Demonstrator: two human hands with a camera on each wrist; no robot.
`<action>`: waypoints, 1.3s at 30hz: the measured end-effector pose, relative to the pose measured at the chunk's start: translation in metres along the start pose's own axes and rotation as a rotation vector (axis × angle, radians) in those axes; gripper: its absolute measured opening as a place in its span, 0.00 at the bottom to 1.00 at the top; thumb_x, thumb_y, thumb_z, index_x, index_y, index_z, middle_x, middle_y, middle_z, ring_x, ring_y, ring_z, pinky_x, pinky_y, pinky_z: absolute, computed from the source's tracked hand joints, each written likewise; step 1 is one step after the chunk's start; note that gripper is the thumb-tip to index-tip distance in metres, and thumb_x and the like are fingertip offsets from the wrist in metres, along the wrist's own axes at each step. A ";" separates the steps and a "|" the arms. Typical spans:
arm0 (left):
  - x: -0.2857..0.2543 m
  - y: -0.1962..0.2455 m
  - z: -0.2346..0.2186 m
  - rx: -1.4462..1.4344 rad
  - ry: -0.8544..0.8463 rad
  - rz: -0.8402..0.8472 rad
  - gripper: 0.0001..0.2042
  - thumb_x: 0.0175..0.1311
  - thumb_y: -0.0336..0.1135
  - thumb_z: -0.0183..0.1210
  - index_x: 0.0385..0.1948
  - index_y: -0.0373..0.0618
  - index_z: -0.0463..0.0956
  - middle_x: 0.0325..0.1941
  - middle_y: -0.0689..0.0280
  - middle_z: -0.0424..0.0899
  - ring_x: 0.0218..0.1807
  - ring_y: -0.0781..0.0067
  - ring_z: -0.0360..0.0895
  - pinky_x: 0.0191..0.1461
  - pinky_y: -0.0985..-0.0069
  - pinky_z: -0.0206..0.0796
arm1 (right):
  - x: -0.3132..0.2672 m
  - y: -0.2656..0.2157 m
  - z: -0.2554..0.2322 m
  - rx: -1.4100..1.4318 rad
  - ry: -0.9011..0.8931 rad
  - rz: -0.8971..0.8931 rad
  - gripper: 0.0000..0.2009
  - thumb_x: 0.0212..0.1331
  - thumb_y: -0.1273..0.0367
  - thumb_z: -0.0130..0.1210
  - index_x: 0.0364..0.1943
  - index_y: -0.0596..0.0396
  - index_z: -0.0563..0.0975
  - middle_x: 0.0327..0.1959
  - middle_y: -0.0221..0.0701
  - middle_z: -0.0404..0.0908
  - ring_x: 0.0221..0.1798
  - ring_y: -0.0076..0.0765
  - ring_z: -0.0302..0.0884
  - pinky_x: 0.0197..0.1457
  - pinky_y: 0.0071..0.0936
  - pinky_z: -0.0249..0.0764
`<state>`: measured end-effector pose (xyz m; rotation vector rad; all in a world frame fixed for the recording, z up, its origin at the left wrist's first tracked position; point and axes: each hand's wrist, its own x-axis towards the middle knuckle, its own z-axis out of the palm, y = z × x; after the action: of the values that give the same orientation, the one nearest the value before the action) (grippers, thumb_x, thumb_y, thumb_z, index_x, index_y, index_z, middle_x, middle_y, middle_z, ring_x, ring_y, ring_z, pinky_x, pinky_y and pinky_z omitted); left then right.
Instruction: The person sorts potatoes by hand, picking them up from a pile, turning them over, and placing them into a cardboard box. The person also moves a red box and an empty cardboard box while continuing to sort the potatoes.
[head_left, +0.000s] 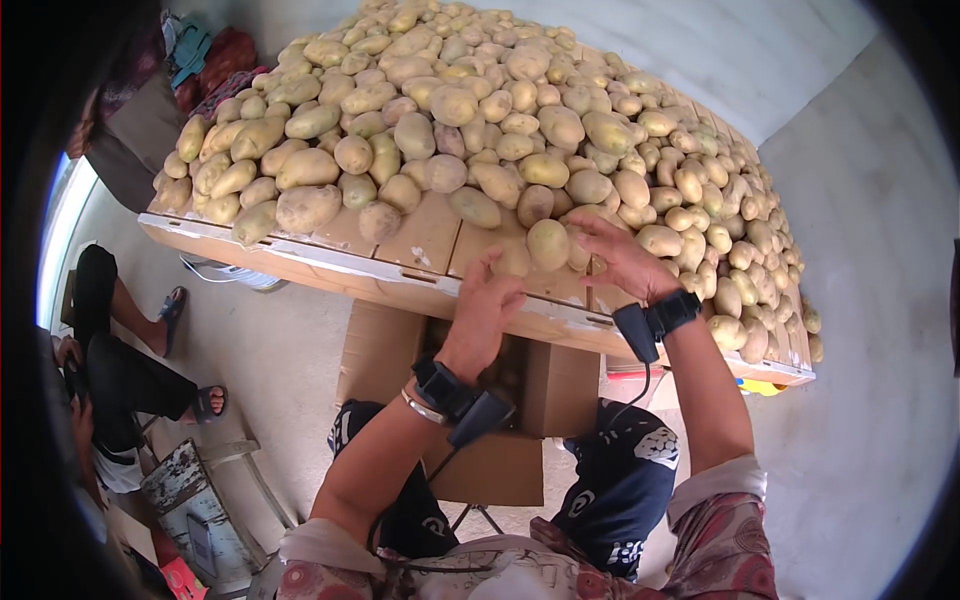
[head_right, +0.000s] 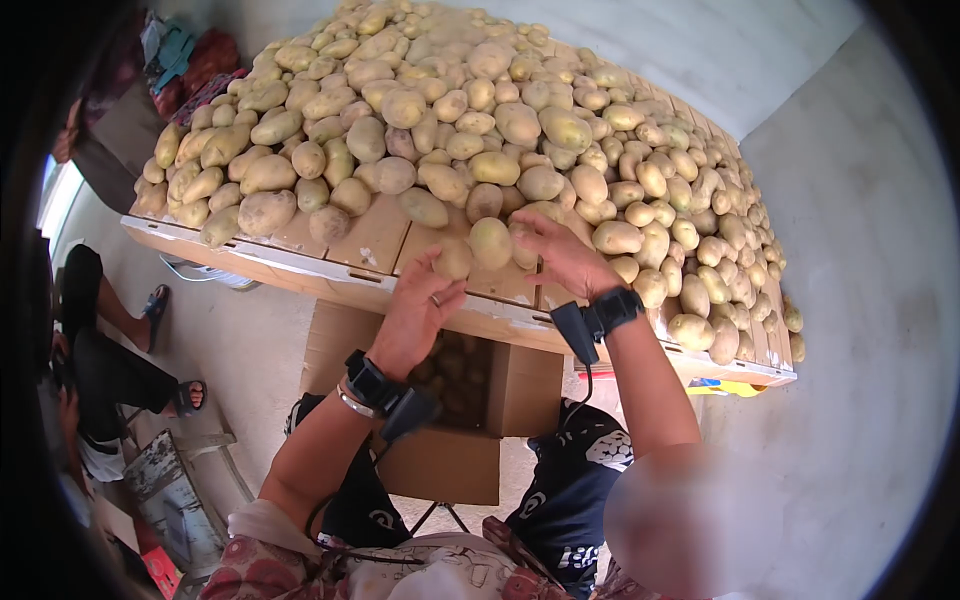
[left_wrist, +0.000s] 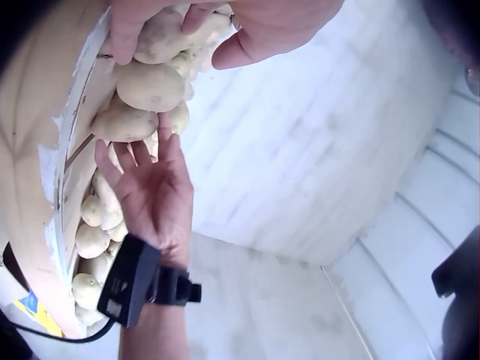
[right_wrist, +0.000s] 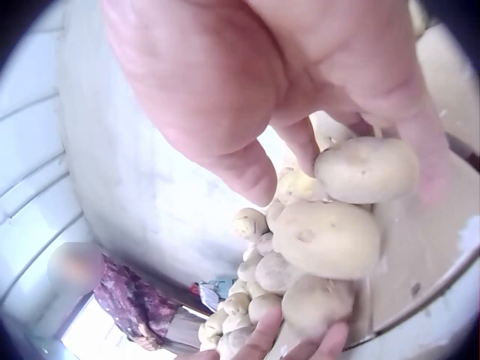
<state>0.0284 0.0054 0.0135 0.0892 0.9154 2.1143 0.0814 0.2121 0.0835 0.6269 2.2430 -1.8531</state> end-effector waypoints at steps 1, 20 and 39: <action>0.003 0.004 -0.003 -0.012 -0.027 0.019 0.24 0.56 0.29 0.50 0.56 0.50 0.55 0.47 0.69 0.68 0.46 0.71 0.69 0.53 0.72 0.62 | -0.008 0.003 0.004 0.004 0.004 0.001 0.29 0.57 0.61 0.51 0.61 0.51 0.57 0.60 0.34 0.59 0.59 0.36 0.59 0.55 0.40 0.66; 0.010 0.015 -0.006 0.095 0.119 0.131 0.27 0.56 0.28 0.52 0.59 0.47 0.53 0.44 0.64 0.71 0.39 0.72 0.74 0.45 0.76 0.67 | -0.024 0.079 0.032 -0.011 0.382 -0.394 0.21 0.53 0.81 0.49 0.53 0.51 0.68 0.61 0.34 0.59 0.59 0.27 0.60 0.55 0.20 0.64; 0.040 0.018 -0.026 0.790 0.152 0.273 0.23 0.50 0.21 0.54 0.53 0.43 0.66 0.41 0.72 0.67 0.44 0.82 0.65 0.43 0.85 0.60 | -0.013 0.074 0.036 -0.267 0.529 -0.475 0.17 0.43 0.73 0.61 0.40 0.54 0.72 0.35 0.38 0.73 0.39 0.38 0.72 0.43 0.28 0.68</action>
<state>-0.0193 0.0111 -0.0030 0.4822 1.8742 1.8843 0.1196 0.1845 0.0141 0.6325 3.1529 -1.6472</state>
